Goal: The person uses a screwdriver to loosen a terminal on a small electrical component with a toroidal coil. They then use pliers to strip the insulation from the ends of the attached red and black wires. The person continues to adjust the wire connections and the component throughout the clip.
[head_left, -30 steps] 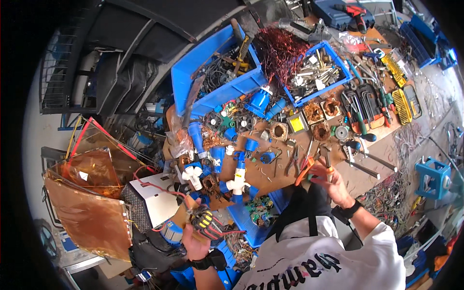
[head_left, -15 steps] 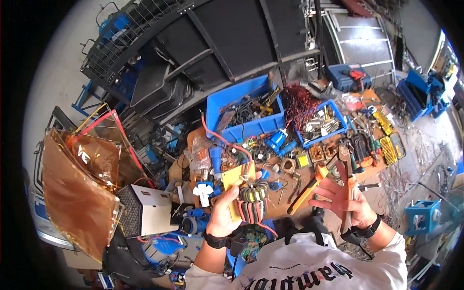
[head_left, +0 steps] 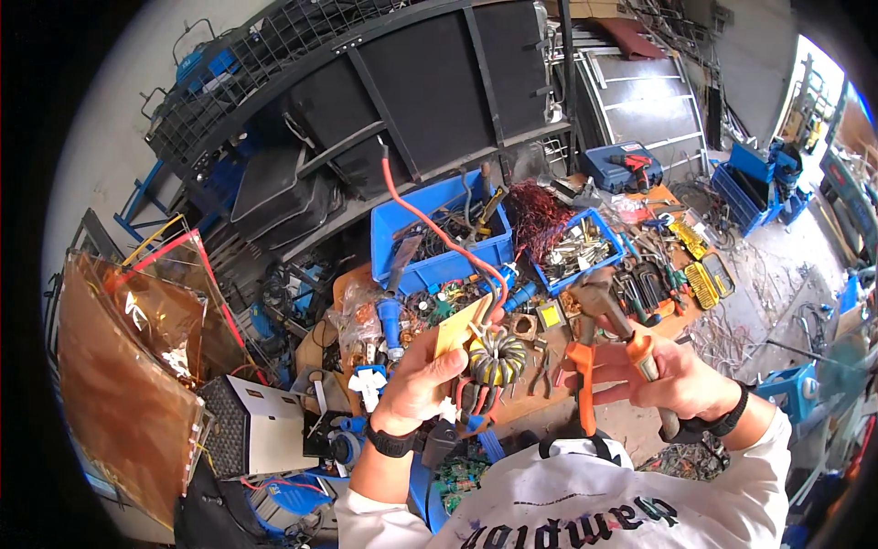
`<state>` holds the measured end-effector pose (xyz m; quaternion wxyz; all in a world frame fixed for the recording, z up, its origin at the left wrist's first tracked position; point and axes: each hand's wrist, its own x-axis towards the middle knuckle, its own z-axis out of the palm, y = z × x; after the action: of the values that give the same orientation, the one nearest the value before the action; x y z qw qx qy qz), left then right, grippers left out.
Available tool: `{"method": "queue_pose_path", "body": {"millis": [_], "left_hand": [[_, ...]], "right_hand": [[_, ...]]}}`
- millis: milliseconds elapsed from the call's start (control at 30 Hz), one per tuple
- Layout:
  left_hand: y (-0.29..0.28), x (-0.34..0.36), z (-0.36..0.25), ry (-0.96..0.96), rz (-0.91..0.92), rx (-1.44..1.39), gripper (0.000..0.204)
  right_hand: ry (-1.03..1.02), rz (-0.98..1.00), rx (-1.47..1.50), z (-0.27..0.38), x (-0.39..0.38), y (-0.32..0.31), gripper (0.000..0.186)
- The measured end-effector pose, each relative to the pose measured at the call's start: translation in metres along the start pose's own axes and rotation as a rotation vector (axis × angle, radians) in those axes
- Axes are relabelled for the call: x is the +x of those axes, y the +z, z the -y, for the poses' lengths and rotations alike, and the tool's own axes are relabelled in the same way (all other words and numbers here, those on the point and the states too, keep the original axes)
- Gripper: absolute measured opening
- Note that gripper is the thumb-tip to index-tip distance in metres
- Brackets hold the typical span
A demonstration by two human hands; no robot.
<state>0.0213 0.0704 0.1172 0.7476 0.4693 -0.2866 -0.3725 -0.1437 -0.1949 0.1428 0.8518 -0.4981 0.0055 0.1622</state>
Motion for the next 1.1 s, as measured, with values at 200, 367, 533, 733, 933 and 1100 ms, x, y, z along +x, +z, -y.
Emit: {"method": "queue_pose_path", "body": {"millis": [200, 367, 533, 733, 933, 1100], "left_hand": [[-0.008, -0.01, -0.02, 0.01, 0.015, 0.25, 0.075], [-0.002, -0.013, -0.029, -0.012, -0.009, 0.261, 0.076], [0.002, -0.015, -0.03, 0.017, -0.006, 0.336, 0.078], [0.004, -0.014, -0.028, 0.063, -0.006, 0.43, 0.08], [0.008, -0.008, -0.029, 0.06, -0.014, 0.496, 0.083], [0.014, -0.004, -0.03, 0.024, -0.029, 0.51, 0.084]], "right_hand": [[0.086, 0.07, -0.239, 0.015, 0.003, 0.024, 0.063], [0.12, 0.111, -0.476, 0.013, 0.01, 0.022, 0.057], [0.131, 0.142, -0.628, 0.012, 0.015, 0.025, 0.054], [0.211, 0.17, -0.83, 0.027, 0.013, 0.031, 0.047], [0.157, 0.179, -0.913, 0.027, 0.01, 0.026, 0.039], [0.226, 0.184, -0.86, 0.03, 0.009, 0.026, 0.032]]}}
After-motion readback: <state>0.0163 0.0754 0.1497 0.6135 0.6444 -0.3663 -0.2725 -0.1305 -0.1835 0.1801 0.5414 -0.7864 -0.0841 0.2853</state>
